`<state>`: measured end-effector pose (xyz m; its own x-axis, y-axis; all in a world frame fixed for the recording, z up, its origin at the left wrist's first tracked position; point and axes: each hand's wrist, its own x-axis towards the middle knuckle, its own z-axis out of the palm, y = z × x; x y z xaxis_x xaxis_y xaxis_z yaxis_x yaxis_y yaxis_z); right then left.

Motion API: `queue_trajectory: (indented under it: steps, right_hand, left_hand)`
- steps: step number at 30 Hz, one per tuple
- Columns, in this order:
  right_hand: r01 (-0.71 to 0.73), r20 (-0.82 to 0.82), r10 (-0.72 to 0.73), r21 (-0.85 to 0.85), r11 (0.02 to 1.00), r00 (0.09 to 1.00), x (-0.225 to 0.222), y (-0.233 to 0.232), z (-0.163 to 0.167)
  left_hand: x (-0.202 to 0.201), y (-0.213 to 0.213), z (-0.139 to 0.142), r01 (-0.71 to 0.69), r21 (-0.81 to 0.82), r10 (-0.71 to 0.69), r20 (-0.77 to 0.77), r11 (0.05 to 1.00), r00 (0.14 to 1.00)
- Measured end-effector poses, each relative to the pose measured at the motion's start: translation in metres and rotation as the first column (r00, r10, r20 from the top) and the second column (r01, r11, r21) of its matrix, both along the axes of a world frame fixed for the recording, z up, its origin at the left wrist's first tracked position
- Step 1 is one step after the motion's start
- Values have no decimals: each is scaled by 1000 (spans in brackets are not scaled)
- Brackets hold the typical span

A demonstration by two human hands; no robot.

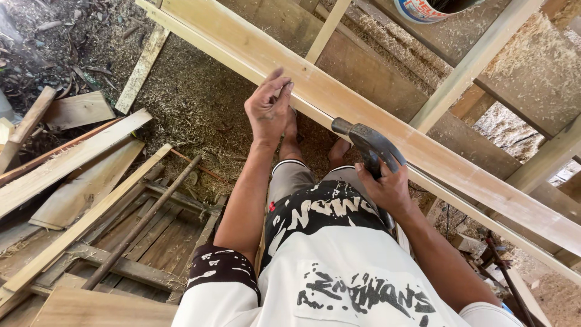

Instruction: The person uses a handheld electric planer to smooth a wooden plank on a frame, then hammers nails to secure the plank in place. The person retrieves nails from a bucket and drives them into the wood using a hammer.

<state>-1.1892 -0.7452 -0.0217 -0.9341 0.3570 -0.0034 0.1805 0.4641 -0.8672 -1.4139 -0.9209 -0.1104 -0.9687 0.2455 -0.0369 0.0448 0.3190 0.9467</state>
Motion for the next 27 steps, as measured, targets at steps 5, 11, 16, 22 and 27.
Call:
queue_trajectory:
  steps: [5, 11, 16, 22, 27]
  right_hand:
    - [-33, 72, 34, -12, 999, 997, -12, 0, 2]
    - [-40, -4, 40, -83, 996, 999, -29, -1, 6]
    - [-113, -91, 134, 213, 970, 987, -42, -2, 13]
    - [-166, 253, 159, 7, 986, 954, -65, -12, 13]
    - [-197, 189, 201, -43, 980, 961, -87, -22, 11]
  left_hand:
    - [5, 4, -15, -22, -78, 17, -60, 997, 998]
    - [6, 4, -20, -37, -126, 36, -10, 991, 999]
    - [10, 6, -24, -37, -92, 33, -46, 995, 998]
    - [15, 9, -24, -78, -11, 78, -21, 997, 997]
    - [13, 10, -16, -107, -59, 106, -16, 993, 994]
